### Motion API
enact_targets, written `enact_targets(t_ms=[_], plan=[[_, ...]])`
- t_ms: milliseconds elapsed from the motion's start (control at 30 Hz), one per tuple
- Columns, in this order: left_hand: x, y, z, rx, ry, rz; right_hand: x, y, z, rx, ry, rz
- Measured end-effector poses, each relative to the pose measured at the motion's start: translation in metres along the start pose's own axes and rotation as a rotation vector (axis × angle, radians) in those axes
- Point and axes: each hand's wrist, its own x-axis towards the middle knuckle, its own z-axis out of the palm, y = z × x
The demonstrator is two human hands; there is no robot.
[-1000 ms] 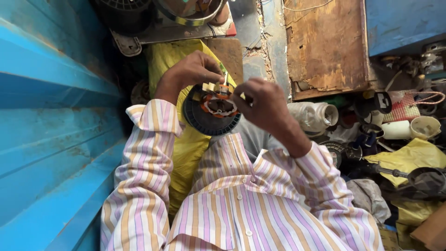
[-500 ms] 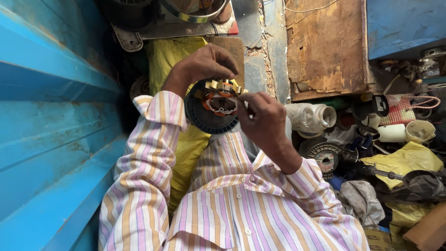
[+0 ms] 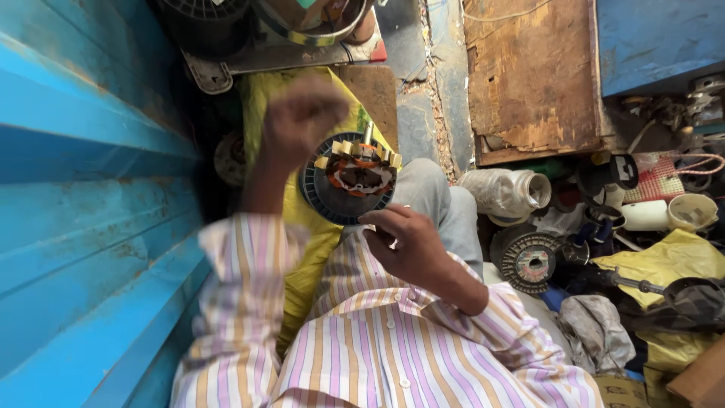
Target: The person sits on the floor of a cluttered repair workshop and rewinds an electric motor armature. They handle a spool of copper wire, then wind and press the wire into the slots of the armature held on their lap, working the wire around the commutator by hand.
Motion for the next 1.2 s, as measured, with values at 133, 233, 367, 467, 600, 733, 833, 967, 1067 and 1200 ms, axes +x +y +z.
enact_targets(t_ms=[133,233,367,467,600,733,833,967,1067,1200], plan=[[-0.041,0.048,0.032,0.359,-0.086,0.221,0.013,-0.002,-0.021,0.068,-0.027,-0.089],[-0.052,0.063,0.043,0.473,-0.133,0.247,0.031,-0.012,-0.045,-0.017,-0.060,-0.196],[-0.058,0.060,0.041,0.421,-0.030,0.126,0.074,0.019,-0.061,-0.126,-0.140,-0.372],[-0.065,0.055,0.050,0.429,0.207,0.005,0.112,0.030,-0.065,-0.187,-0.082,-0.397],[-0.066,0.048,0.061,0.525,0.393,-0.016,0.137,0.051,-0.053,-0.048,-0.090,-0.441],[-0.069,0.044,0.064,0.561,0.427,-0.056,0.141,0.084,-0.042,0.027,-0.168,-0.223],[-0.069,0.042,0.062,0.612,0.399,-0.035,0.141,0.114,-0.039,0.198,-0.246,-0.033],[-0.071,0.040,0.055,0.642,0.368,-0.029,0.133,0.147,-0.033,0.346,-0.297,0.229],[-0.071,0.029,0.040,0.511,0.389,-0.014,0.128,0.194,-0.022,0.348,-0.262,0.323],[-0.029,0.021,0.025,0.245,0.412,-0.017,0.119,0.220,-0.015,0.505,-0.199,0.420]])
